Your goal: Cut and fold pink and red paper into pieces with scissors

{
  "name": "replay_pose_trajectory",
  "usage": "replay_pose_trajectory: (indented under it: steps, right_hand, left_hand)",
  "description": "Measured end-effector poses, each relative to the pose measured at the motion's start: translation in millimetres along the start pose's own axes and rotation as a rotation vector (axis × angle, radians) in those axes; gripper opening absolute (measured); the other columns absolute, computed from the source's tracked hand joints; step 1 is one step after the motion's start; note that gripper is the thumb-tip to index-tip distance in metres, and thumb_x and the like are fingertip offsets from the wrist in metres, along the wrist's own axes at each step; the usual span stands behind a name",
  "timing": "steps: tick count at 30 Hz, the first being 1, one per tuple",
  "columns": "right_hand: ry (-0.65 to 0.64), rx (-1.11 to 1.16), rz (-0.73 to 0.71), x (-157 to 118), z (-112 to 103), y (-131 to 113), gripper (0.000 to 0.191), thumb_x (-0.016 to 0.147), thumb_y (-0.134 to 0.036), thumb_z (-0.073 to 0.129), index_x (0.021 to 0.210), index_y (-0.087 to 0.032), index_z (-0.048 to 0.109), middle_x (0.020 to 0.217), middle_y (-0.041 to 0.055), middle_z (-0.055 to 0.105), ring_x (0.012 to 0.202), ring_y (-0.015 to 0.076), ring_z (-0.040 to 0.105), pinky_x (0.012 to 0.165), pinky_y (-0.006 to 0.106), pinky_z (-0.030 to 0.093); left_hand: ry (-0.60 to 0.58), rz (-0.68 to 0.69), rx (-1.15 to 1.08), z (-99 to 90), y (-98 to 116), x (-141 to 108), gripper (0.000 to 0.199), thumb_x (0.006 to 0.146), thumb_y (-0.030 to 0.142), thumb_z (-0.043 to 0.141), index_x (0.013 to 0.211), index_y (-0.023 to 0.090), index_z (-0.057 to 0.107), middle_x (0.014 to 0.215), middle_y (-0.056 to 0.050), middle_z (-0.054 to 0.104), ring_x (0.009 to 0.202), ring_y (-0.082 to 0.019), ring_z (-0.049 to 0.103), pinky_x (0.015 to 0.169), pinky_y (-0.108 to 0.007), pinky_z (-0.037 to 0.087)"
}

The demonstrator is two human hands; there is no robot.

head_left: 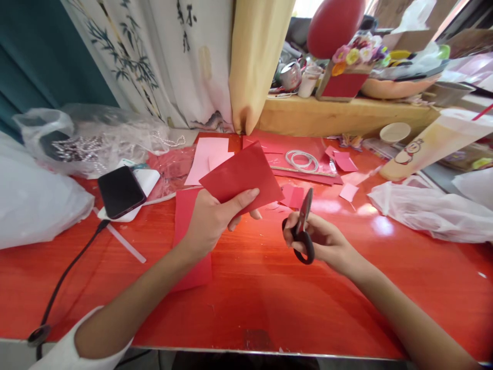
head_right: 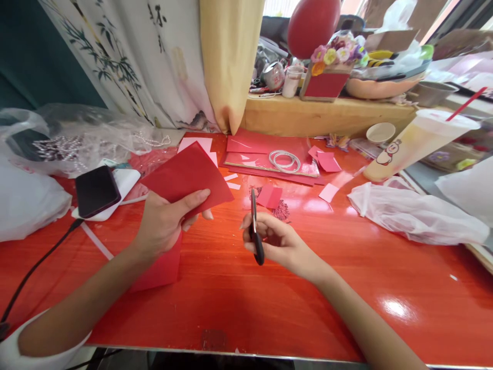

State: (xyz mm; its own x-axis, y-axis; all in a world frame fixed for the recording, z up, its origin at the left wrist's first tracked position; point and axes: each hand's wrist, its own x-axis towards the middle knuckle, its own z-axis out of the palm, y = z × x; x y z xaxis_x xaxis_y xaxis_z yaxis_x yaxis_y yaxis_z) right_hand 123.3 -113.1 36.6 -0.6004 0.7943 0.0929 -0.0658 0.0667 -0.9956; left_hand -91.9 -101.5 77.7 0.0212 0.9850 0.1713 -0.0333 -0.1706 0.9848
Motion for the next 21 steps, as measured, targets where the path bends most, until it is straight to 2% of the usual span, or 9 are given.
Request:
replay_pose_trajectory:
  steps: [3, 6, 13, 21]
  right_hand:
    - [-0.032, -0.133, 0.017, 0, 2, -2, 0.045, 0.067, -0.044, 0.07, 0.102, -0.024, 0.051, 0.076, -0.0011, 0.048, 0.065, 0.01, 0.042, 0.055, 0.022, 0.035]
    - [-0.022, -0.271, 0.048, 0, 6, -4, 0.061, 0.06, -0.059, 0.067, 0.104, -0.021, 0.053, 0.072, -0.0012, 0.046, 0.059, 0.0099, 0.037, 0.052, 0.023, 0.03]
    - [0.053, -0.262, -0.001, -4, 13, -5, 0.065, 0.063, -0.065, 0.059, 0.109, -0.019, 0.057, 0.065, -0.002, 0.047, 0.052, 0.0082, 0.035, 0.048, 0.022, 0.027]
    - [0.082, -0.208, -0.02, -7, 15, -5, 0.059, 0.067, -0.062, 0.059, 0.11, -0.022, 0.058, 0.062, -0.0029, 0.047, 0.05, 0.0076, 0.034, 0.046, 0.022, 0.027]
  left_hand:
    - [-0.02, -0.008, 0.0, 0.5, 0, 0, 0.028, 0.072, 0.037, 0.064, 0.056, 0.015, 0.061, 0.05, 0.0, 0.06, 0.034, -0.004, 0.036, 0.031, -0.019, 0.023]
    - [-0.029, -0.018, 0.02, 1.9, 0, -1, 0.028, 0.072, 0.038, 0.063, 0.056, 0.015, 0.061, 0.05, 0.0, 0.061, 0.033, -0.004, 0.035, 0.031, -0.02, 0.023]
    - [-0.04, -0.092, 0.082, 4.8, -4, -4, 0.032, 0.071, 0.041, 0.065, 0.055, 0.013, 0.062, 0.052, -0.002, 0.061, 0.035, -0.004, 0.035, 0.034, -0.02, 0.026]
    - [-0.083, -0.117, 0.143, 6.4, -2, -8, 0.036, 0.072, 0.044, 0.062, 0.052, 0.014, 0.065, 0.039, 0.002, 0.047, 0.035, -0.005, 0.033, 0.036, -0.021, 0.026]
